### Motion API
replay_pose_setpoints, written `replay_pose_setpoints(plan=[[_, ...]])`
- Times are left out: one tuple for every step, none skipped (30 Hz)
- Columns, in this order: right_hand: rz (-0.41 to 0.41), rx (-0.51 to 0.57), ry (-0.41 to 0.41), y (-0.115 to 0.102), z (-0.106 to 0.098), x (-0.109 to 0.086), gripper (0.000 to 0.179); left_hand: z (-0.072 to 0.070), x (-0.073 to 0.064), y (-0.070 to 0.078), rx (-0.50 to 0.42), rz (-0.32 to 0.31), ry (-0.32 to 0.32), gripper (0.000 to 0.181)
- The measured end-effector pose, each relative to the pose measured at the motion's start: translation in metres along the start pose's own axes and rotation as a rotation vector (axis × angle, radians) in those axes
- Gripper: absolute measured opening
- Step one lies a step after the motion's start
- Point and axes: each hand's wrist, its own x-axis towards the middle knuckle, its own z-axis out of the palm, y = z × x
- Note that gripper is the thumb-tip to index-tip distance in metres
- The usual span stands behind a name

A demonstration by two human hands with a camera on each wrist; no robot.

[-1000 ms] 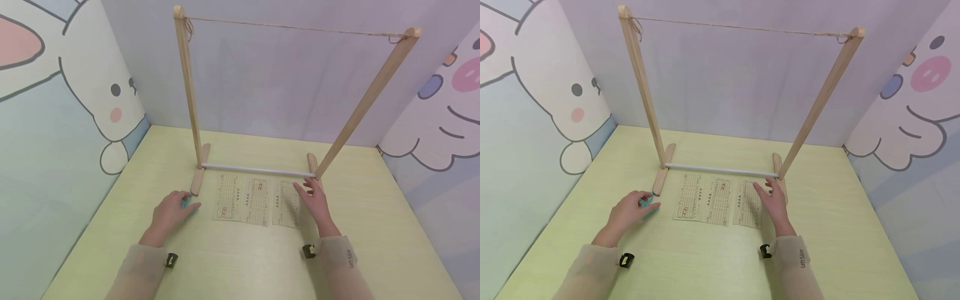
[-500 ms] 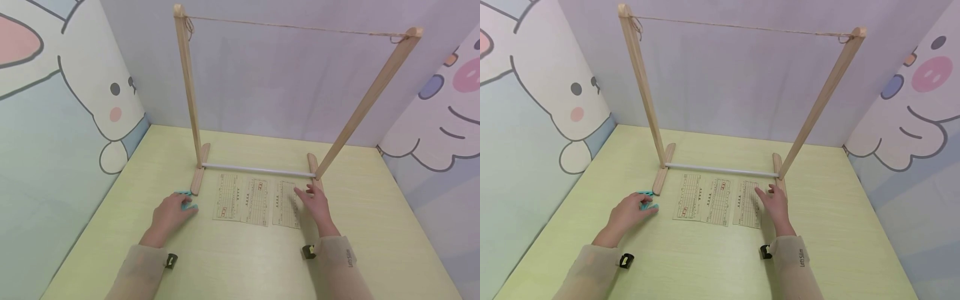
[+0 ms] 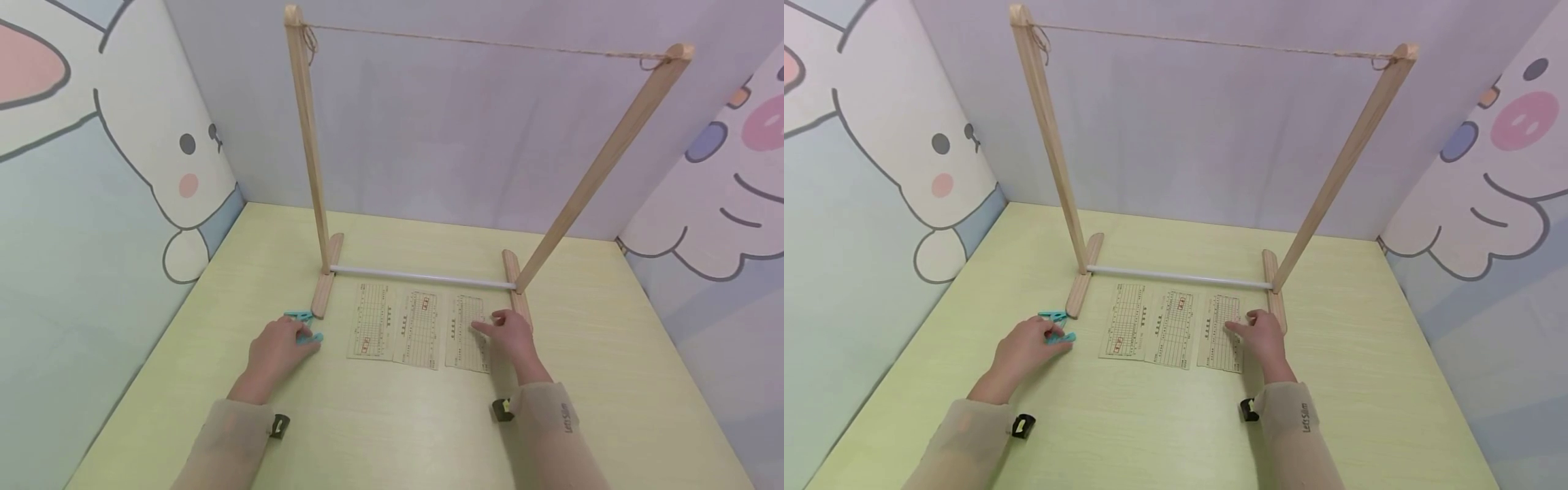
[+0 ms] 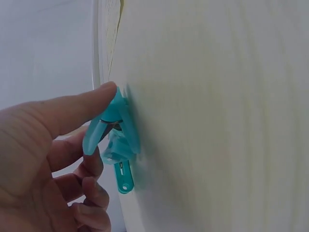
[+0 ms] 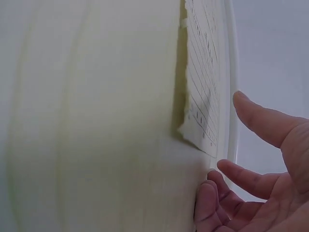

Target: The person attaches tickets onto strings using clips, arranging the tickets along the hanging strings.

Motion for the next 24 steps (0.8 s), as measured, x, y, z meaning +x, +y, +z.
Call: replay_pose_setpoints(plan=[[0.0,-0.004,-0.003,0.0,0.0,-0.001,0.073,0.0,0.0,0.0,-0.002,0.001,0.0,0.029],[0.003,-0.01,-0.004,-0.001,0.001,-0.001,0.07,0.0,0.0,0.0,-0.004,0.0,-0.001,0.028],[0.007,-0.014,-0.005,-0.001,0.002,-0.001,0.068,0.0,-0.001,0.0,-0.006,0.0,-0.001,0.027],[0.01,-0.021,-0.006,-0.001,0.002,-0.002,0.065,0.0,-0.001,0.0,-0.008,0.0,-0.002,0.027],[0.009,-0.028,-0.006,-0.001,0.002,-0.002,0.063,0.0,-0.001,0.0,-0.011,0.0,-0.005,0.027],[0.011,-0.033,-0.007,-0.001,0.003,-0.002,0.06,0.0,-0.001,0.0,-0.013,-0.001,-0.004,0.026],[0.012,-0.04,-0.007,-0.001,0.003,-0.002,0.058,-0.001,-0.001,0.0,-0.015,-0.002,-0.004,0.026],[0.013,-0.047,-0.005,-0.001,0.003,-0.002,0.056,-0.001,-0.001,0.001,-0.02,-0.003,-0.005,0.026],[0.011,-0.053,-0.004,-0.001,0.003,-0.002,0.054,-0.002,-0.002,0.001,-0.027,-0.005,-0.005,0.027],[0.008,-0.058,-0.003,-0.001,0.004,-0.001,0.053,-0.002,-0.002,0.002,-0.036,-0.009,-0.003,0.027],[0.004,-0.061,-0.002,-0.001,0.004,-0.001,0.052,-0.002,-0.002,0.002,-0.044,-0.013,-0.001,0.027],[0.003,-0.064,-0.002,-0.001,0.004,-0.001,0.051,-0.003,-0.002,0.002,-0.054,-0.017,0.002,0.027],[0.003,-0.065,-0.003,-0.001,0.004,-0.001,0.05,-0.004,-0.002,0.003,-0.064,-0.019,0.003,0.027],[0.002,-0.065,-0.004,0.0,0.004,0.0,0.049,-0.005,-0.002,0.003,-0.073,-0.023,0.004,0.028],[0.002,-0.064,-0.005,0.0,0.004,0.0,0.049,-0.006,-0.002,0.004,-0.082,-0.028,0.005,0.028],[0.003,-0.064,-0.007,0.0,0.004,0.0,0.048,-0.007,-0.002,0.004,-0.086,-0.03,0.006,0.029],[0.004,-0.063,-0.008,0.0,0.004,0.0,0.048,-0.008,-0.002,0.005,-0.091,-0.031,0.006,0.03],[0.005,-0.062,-0.007,0.0,0.004,0.001,0.049,-0.009,-0.002,0.005,-0.096,-0.031,0.007,0.03],[0.007,-0.058,-0.006,-0.001,0.004,0.001,0.05,-0.01,-0.001,0.006,-0.102,-0.03,0.007,0.031],[0.007,-0.057,-0.004,-0.001,0.004,0.001,0.051,-0.011,-0.001,0.006,-0.108,-0.03,0.009,0.032],[0.007,-0.057,-0.002,-0.001,0.004,0.001,0.053,-0.011,-0.001,0.007,-0.117,-0.028,0.009,0.032],[0.008,-0.055,-0.001,-0.002,0.003,0.001,0.055,-0.012,-0.001,0.007,-0.125,-0.026,0.01,0.032],[0.007,-0.054,0.0,-0.002,0.003,0.001,0.056,-0.012,0.0,0.006,-0.137,-0.023,0.01,0.032],[0.008,-0.054,-0.001,-0.002,0.003,0.001,0.057,-0.012,0.0,0.006,-0.149,-0.021,0.009,0.032]])
